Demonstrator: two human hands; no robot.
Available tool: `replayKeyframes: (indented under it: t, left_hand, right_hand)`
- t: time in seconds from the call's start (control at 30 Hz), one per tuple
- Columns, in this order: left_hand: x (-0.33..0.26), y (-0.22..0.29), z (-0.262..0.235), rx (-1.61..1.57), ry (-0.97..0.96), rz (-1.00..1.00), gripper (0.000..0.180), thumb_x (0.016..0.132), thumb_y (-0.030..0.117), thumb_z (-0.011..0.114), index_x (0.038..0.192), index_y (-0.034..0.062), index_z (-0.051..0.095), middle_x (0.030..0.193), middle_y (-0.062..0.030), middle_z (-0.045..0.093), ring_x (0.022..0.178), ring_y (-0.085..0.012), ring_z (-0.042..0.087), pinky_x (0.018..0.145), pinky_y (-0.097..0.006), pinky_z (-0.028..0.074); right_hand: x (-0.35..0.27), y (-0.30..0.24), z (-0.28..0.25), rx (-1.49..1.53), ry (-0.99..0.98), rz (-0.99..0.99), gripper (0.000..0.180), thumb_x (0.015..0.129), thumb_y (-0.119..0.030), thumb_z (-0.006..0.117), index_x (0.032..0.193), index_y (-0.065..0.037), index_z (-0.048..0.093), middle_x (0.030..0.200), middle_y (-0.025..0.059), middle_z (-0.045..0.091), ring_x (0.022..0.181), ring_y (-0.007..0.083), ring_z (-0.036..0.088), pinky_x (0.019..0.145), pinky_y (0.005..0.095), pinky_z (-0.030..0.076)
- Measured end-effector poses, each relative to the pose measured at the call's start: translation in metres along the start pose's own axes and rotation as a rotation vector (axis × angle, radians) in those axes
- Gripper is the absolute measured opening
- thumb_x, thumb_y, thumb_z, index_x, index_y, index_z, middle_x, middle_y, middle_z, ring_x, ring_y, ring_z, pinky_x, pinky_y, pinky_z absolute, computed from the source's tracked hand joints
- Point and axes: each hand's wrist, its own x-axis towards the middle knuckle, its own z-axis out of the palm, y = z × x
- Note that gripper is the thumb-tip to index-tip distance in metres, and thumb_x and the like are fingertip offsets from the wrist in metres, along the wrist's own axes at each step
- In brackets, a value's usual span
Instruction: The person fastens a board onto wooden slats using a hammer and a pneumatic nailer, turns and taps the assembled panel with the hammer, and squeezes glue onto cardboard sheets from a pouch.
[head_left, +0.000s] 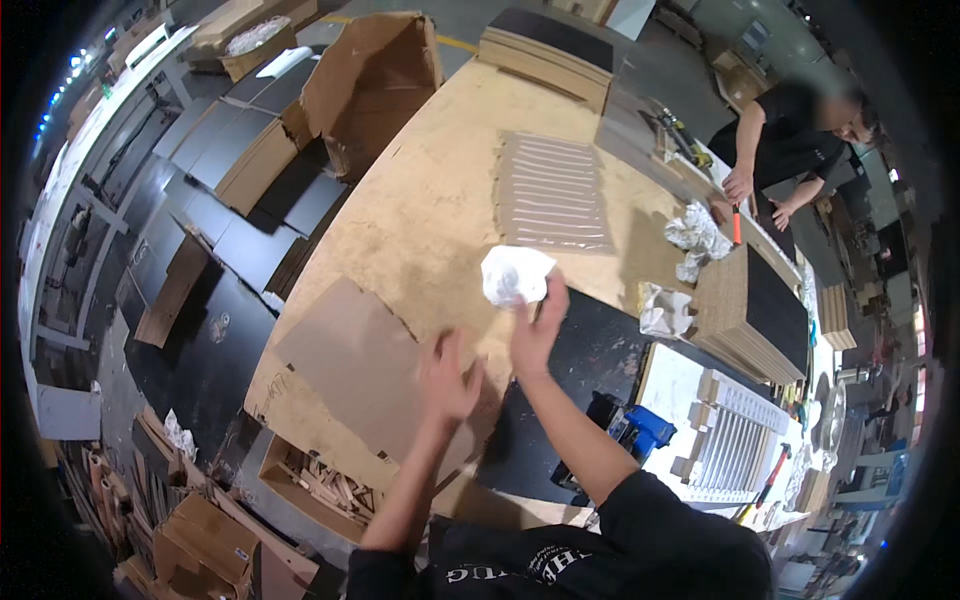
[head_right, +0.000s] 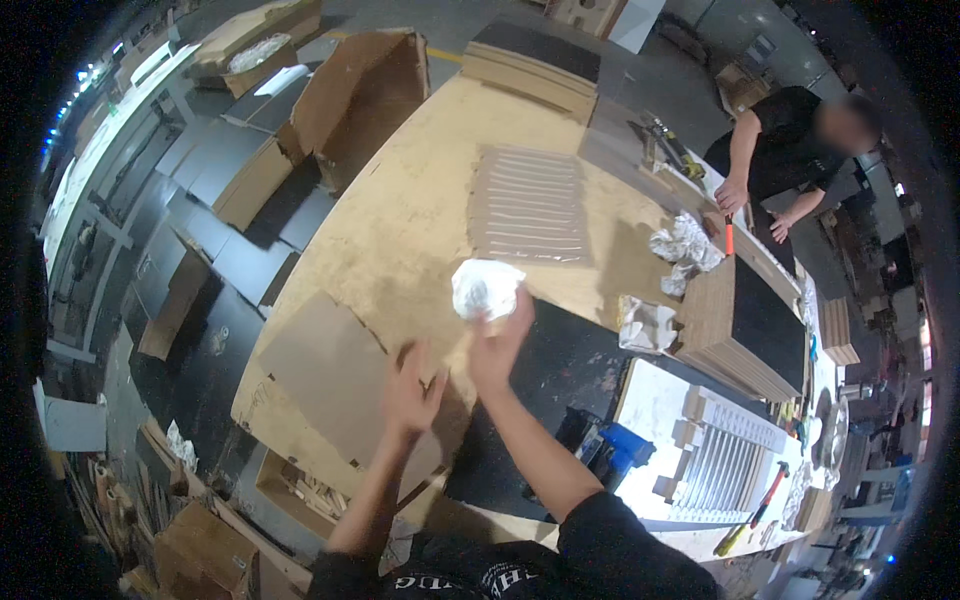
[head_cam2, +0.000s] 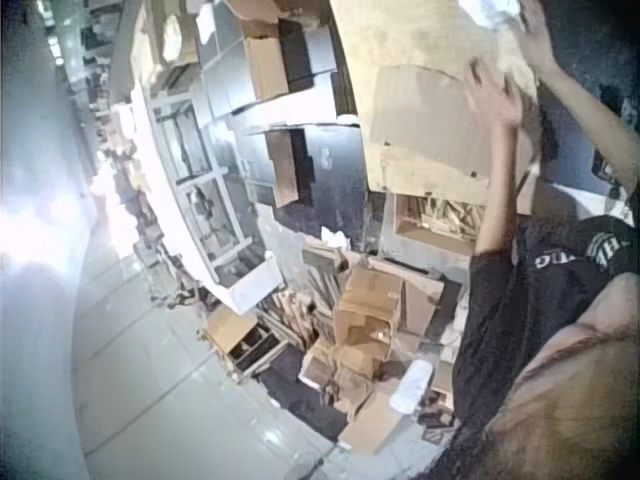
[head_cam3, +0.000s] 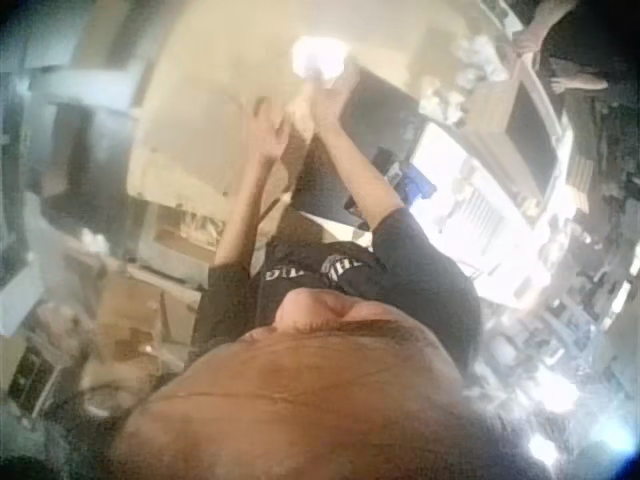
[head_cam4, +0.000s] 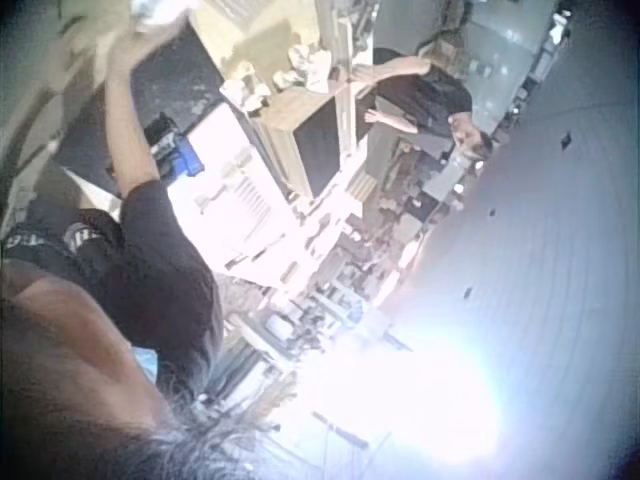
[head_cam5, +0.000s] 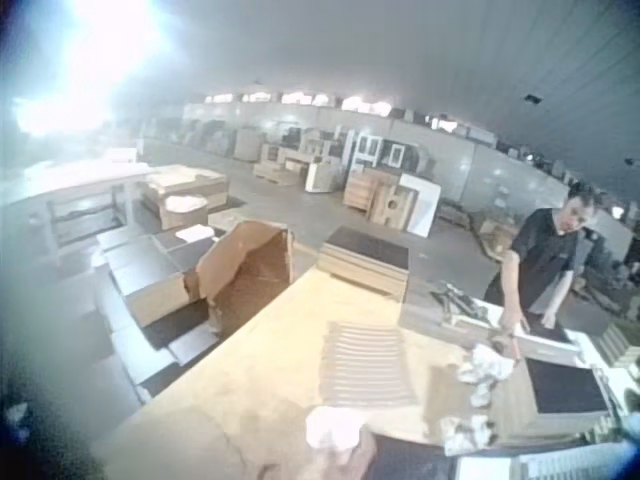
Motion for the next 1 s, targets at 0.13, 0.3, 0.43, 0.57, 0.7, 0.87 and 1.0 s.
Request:
replayKeyframes:
  t: [0.13,0.3,0.43,0.57,0.7,0.87,1.0]
  left_hand:
    - [0.097,0.015,0.044,0.099,0.039,0.019,0.056,0.071,0.016,0.069,0.12,0.0001,0.049,0.122,-0.0234,0.048,0.116,-0.0407,0.041,0.094,-0.043,0.038]
    - [0.115,0.022,0.051,-0.001,-0.291,-0.084,0.041,0.068,0.016,0.07,0.104,0.0002,0.058,0.102,-0.02,0.06,0.097,-0.0364,0.056,0.08,-0.041,0.046]
    - [0.042,0.033,0.052,-0.212,-0.059,0.063,0.035,0.069,0.005,0.058,0.104,0.0005,0.059,0.089,-0.013,0.061,0.083,-0.0252,0.059,0.075,-0.035,0.046]
    - [-0.03,0.077,-0.014,-0.259,0.116,0.028,0.061,0.065,0.009,0.06,0.122,-0.0014,0.043,0.113,-0.0155,0.049,0.106,-0.0274,0.05,0.089,-0.038,0.041]
    - [-0.076,0.068,-0.028,-0.764,0.329,-0.057,0.095,0.063,0.025,0.07,0.139,-0.002,0.019,0.14,-0.0172,0.027,0.13,-0.0307,0.026,0.106,-0.043,0.024]
    - [-0.107,0.094,-0.075,-1.386,0.413,-0.165,0.094,0.071,0.038,0.064,0.143,0.0041,0.014,0.145,-0.0149,0.021,0.135,-0.0253,0.022,0.109,-0.04,0.02]
    - [-0.117,0.088,-0.085,-1.287,0.567,-0.416,0.06,0.088,0.021,0.049,0.14,0.0032,0.024,0.126,-0.0149,0.046,0.113,-0.0242,0.049,0.095,-0.037,0.04]
  right_hand:
    - [0.013,0.036,-0.015,0.516,0.035,0.629,0.066,0.086,-0.007,0.056,0.141,-0.001,0.02,0.141,0.0153,0.029,0.131,0.025,0.029,0.105,0.0329,0.026]
    - [0.009,0.034,-0.013,0.867,-0.054,0.747,0.054,0.089,-0.012,0.052,0.136,-0.002,0.029,0.129,0.0107,0.043,0.119,0.0203,0.041,0.099,0.032,0.034]
    - [-0.021,0.01,-0.027,1.069,-0.222,0.852,0.041,0.092,-0.021,0.049,0.129,-0.004,0.039,0.1,0.0018,0.056,0.087,0.0121,0.054,0.075,0.0265,0.046]
    - [-0.059,-0.068,-0.053,1.167,-0.286,0.897,0.044,0.088,-0.017,0.057,0.127,-0.004,0.041,0.108,0.0034,0.057,0.095,0.0115,0.054,0.081,0.0271,0.046]
    - [-0.083,-0.121,-0.074,1.058,-0.691,0.676,0.044,0.083,-0.012,0.063,0.123,-0.003,0.047,0.108,0.0041,0.059,0.099,0.0108,0.054,0.085,0.027,0.044]
    - [-0.087,-0.159,-0.08,0.762,-1.019,0.491,0.047,0.084,-0.018,0.061,0.125,-0.001,0.045,0.112,0.0055,0.057,0.104,0.0134,0.052,0.09,0.0291,0.042]
    - [-0.116,-0.18,-0.087,0.799,-1.151,0.635,0.076,0.09,-0.036,0.048,0.142,0.003,0.009,0.141,0.0186,0.028,0.129,0.0236,0.029,0.106,0.0338,0.023]
